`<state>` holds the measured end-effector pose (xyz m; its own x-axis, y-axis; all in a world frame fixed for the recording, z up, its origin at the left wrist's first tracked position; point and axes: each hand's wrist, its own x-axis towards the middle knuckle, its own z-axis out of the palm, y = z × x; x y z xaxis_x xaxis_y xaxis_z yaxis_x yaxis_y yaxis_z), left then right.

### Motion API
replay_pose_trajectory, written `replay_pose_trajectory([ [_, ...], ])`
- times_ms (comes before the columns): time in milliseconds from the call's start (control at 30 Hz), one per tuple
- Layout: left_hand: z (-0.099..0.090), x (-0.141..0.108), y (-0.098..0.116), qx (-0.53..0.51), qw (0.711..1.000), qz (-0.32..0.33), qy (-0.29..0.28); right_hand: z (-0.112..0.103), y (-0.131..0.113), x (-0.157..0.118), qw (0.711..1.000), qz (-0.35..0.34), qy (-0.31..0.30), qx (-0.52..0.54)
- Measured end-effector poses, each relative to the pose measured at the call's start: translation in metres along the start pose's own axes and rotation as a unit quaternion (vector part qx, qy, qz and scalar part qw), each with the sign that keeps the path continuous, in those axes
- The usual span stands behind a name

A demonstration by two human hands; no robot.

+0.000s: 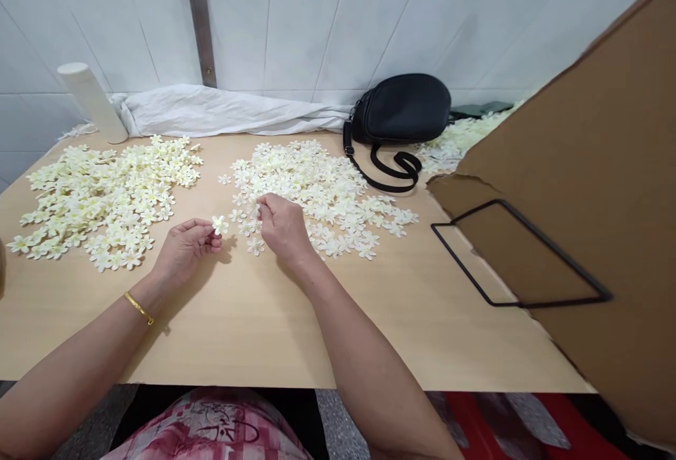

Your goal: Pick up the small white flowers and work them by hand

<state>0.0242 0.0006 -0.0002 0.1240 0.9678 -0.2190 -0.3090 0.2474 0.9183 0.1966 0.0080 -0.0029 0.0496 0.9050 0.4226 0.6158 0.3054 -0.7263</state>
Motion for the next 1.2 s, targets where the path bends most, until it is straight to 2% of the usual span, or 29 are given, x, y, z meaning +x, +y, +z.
replay_pose_trajectory([
  [100, 0.000, 0.000, 0.001, -0.002, 1.000, 0.000, 0.003, -0.007, 0.006, 0.003, 0.972, -0.060, -0.005, -0.225],
  [200, 0.001, -0.001, 0.002, -0.003, 1.000, -0.001, 0.003, -0.005, 0.007, 0.002, 0.936, -0.101, -0.048, -0.333],
  [267, 0.001, -0.001, 0.002, -0.004, 1.000, -0.002, 0.003, -0.002, 0.007, 0.002, 0.936, -0.134, -0.077, -0.316],
  [367, 0.001, -0.001, 0.001, -0.003, 1.000, 0.001, 0.004, 0.001, 0.010, 0.001, 0.962, -0.146, -0.111, -0.204],
  [433, 0.000, 0.000, 0.001, 0.000, 1.000, 0.003, 0.004, 0.000, 0.012, 0.001, 0.978, -0.131, -0.093, -0.136],
  [567, 0.001, -0.001, -0.001, 0.005, 1.000, -0.005, 0.001, -0.001, 0.007, -0.002, 0.992, -0.117, 0.004, -0.051],
  [667, 0.003, -0.003, 0.000, 0.003, 1.000, -0.011, -0.001, 0.003, -0.004, -0.008, 0.986, -0.165, -0.002, -0.004],
  [800, 0.004, -0.004, -0.001, 0.000, 1.000, -0.014, -0.028, 0.013, -0.012, -0.015, 0.974, -0.212, -0.060, -0.054],
  [967, 0.001, -0.002, -0.004, 0.001, 0.997, -0.012, -0.071, 0.017, -0.008, -0.016, 0.972, -0.210, -0.087, -0.063],
  [1200, 0.002, -0.003, -0.002, 0.013, 0.998, -0.003, -0.064, 0.015, -0.012, -0.016, 0.968, -0.192, -0.125, -0.105],
])
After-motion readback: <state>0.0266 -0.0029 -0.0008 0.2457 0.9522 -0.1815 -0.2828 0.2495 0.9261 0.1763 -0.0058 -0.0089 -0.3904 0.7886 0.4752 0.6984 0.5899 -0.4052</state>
